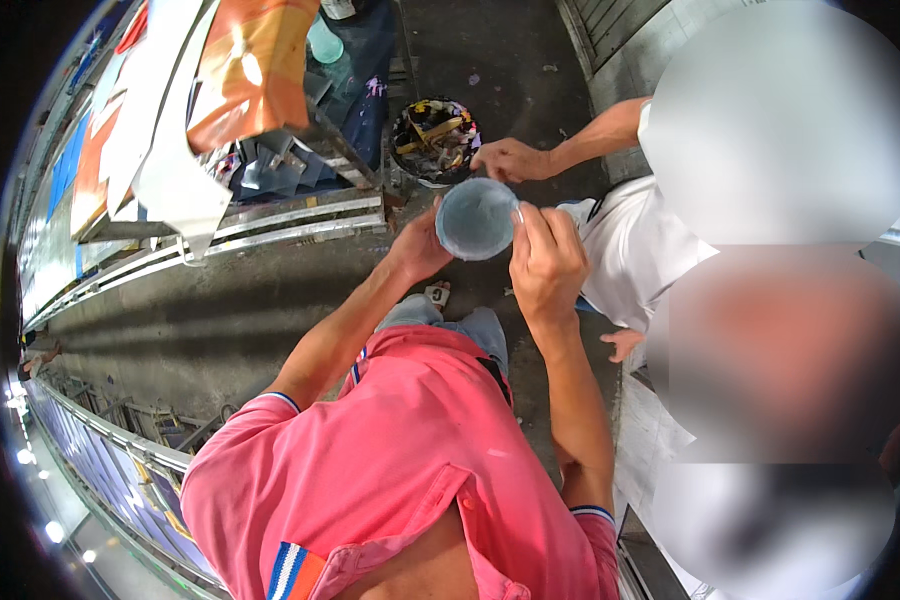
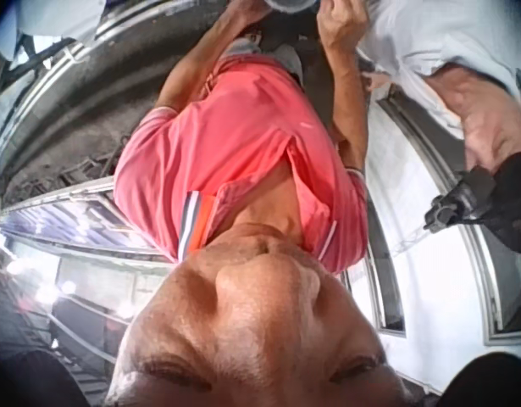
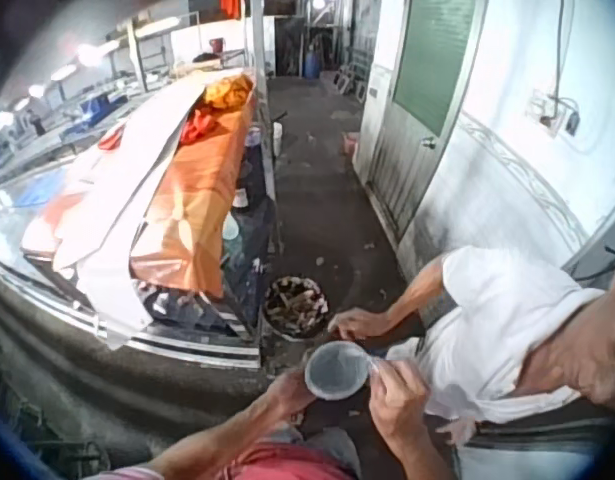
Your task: The person uses a squeegee to pull purple ink across a screen-printing frame over a garment on a conveyor. After printing, the person walks to a mixing station, receives a small cup of liquid, adds water from a bottle, and stirs the mixture.
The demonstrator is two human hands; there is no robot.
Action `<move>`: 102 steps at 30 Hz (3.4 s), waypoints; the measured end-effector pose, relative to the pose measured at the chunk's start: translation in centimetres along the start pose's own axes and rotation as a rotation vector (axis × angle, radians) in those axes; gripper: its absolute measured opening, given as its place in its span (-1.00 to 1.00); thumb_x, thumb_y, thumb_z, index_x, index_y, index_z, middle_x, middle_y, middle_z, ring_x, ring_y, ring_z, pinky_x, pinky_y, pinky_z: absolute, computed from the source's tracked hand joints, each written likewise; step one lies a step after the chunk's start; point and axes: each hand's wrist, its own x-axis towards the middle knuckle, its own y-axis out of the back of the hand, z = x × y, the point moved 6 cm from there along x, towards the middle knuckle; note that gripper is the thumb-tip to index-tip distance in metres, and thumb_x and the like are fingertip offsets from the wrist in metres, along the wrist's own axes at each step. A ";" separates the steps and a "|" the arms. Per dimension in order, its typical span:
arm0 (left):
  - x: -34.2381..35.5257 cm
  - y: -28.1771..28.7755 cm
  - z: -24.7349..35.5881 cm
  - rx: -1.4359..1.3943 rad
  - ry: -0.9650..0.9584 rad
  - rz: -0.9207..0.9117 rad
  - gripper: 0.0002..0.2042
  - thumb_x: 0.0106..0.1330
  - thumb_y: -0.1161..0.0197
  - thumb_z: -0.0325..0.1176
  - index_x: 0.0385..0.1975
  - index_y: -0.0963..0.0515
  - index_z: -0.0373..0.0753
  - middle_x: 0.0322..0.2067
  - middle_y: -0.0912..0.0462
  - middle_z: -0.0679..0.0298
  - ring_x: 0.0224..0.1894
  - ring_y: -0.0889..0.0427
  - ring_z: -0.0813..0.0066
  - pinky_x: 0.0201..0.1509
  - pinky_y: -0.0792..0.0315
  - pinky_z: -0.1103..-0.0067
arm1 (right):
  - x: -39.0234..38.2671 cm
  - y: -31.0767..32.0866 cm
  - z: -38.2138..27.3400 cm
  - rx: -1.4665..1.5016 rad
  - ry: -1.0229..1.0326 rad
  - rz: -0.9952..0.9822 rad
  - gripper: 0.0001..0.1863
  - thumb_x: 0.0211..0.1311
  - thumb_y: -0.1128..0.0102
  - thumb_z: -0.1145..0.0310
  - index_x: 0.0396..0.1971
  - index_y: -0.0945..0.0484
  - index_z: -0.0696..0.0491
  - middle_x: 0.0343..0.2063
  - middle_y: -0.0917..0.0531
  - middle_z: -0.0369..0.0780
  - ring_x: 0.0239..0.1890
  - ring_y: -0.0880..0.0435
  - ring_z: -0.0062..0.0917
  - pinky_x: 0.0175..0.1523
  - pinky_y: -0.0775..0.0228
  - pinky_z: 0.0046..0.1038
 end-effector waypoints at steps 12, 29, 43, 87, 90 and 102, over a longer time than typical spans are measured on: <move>15.9 -2.9 7.1 -0.092 -0.230 0.067 -0.58 0.59 0.05 -0.01 0.26 -0.42 -0.12 0.23 -0.54 0.25 0.30 -0.49 0.25 0.37 -0.37 0.16 | 5.1 -8.9 18.4 1.025 -1.138 0.243 -0.85 0.33 -0.22 0.44 -0.28 -0.65 0.24 -0.56 -0.60 -0.29 -0.64 -0.42 -0.77 -0.60 -0.11 -0.69; 51.4 -3.6 21.8 -0.315 -0.311 0.000 -0.56 0.57 0.14 -0.16 0.31 -0.42 -0.19 0.29 -0.50 0.15 0.32 -0.48 0.14 0.39 -0.39 0.13 | 37.1 -24.6 43.0 0.427 -0.538 -0.278 -0.49 0.46 -0.08 0.20 0.26 -0.48 0.21 -0.23 -0.71 -0.11 -0.29 -0.62 -0.43 -0.10 -0.48 -0.36; 81.1 -12.3 49.6 -0.351 -0.712 0.123 -0.48 0.56 0.14 0.15 0.32 -0.40 -0.02 0.31 -0.46 0.28 0.34 -0.44 0.20 0.38 -0.36 0.05 | 52.3 -51.9 84.9 0.336 -1.239 -0.967 -0.47 0.54 0.10 -0.03 -0.24 -0.54 0.21 -0.37 -0.62 -0.04 -0.38 -0.59 -0.27 -0.30 -0.42 -0.21; 171.8 -11.6 169.5 -0.622 -1.034 0.004 -0.53 0.57 0.15 -0.03 0.28 -0.44 -0.14 0.29 -0.49 0.13 0.33 -0.44 0.08 0.43 -0.29 -0.02 | 219.4 -148.1 107.1 0.551 -0.669 -0.800 -0.62 0.47 -0.06 0.06 -0.46 -0.47 0.03 -0.65 -0.48 -0.28 -0.64 -0.47 -0.51 -0.59 -0.29 -0.41; 177.8 -9.6 179.5 -0.661 -1.005 0.238 -0.47 0.57 0.19 0.14 0.29 -0.44 -0.05 0.26 -0.52 0.20 0.28 -0.51 0.09 0.30 -0.43 -0.01 | 232.2 -157.1 104.4 0.621 -0.707 -0.656 -0.63 0.45 -0.10 0.06 -0.47 -0.46 0.01 -0.63 -0.49 -0.30 -0.59 -0.49 -0.54 -0.55 -0.31 -0.42; 198.1 -13.2 228.8 -0.455 -0.973 0.108 -0.55 0.58 0.12 0.00 0.23 -0.49 -0.12 0.21 -0.57 0.25 0.25 -0.54 0.24 0.34 -0.41 0.10 | 232.7 -181.3 95.4 0.258 -0.743 -1.566 -0.63 0.36 -0.10 0.07 -0.40 -0.55 0.10 -0.55 -0.60 -0.14 -0.55 -0.59 -0.34 -0.47 -0.47 -0.24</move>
